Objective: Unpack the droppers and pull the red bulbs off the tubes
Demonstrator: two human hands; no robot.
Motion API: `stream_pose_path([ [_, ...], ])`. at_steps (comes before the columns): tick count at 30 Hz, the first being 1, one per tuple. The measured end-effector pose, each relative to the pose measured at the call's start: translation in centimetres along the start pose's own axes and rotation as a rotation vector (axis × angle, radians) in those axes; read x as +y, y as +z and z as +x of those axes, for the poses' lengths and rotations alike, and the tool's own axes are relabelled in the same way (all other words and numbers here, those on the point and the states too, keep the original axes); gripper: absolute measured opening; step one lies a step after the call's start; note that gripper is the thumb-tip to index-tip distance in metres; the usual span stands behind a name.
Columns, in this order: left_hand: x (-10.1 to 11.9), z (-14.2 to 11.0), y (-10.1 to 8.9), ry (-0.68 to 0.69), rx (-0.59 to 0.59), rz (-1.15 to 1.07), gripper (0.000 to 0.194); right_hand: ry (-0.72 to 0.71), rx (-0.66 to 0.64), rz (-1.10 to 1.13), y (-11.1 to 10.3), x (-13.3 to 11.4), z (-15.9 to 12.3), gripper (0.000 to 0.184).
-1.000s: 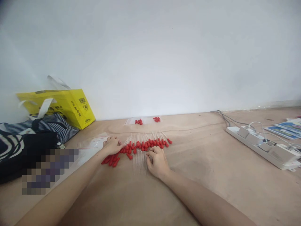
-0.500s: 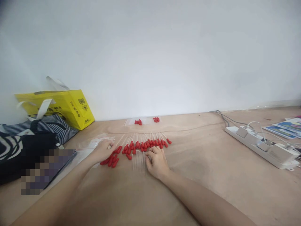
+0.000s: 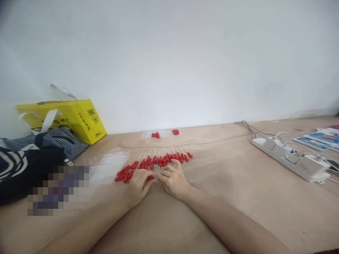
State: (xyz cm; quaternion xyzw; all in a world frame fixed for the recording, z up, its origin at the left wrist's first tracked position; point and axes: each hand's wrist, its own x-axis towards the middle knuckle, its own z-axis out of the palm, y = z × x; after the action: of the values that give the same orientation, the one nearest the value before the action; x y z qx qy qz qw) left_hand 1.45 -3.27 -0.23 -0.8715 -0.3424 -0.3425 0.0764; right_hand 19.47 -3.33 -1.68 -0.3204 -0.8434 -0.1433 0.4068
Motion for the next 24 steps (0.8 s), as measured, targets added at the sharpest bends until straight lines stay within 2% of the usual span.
stream_pose_path([
  [4, -0.21, -0.41, -0.15, 0.005, 0.009, 0.023, 0.013, 0.019, -0.004, -0.033, 0.01, 0.03, -0.01, 0.017],
  [12, -0.17, -0.36, -0.26, 0.045, 0.101, 0.061, 0.013, 0.008, 0.036, -0.056, -0.13, -0.28, 0.11, 0.016],
  [24, 0.07, -0.69, -0.28, 0.061, 0.077, 0.087, 0.015, -0.012, 0.017, -0.04, -0.08, -0.09, -0.3, 0.021],
])
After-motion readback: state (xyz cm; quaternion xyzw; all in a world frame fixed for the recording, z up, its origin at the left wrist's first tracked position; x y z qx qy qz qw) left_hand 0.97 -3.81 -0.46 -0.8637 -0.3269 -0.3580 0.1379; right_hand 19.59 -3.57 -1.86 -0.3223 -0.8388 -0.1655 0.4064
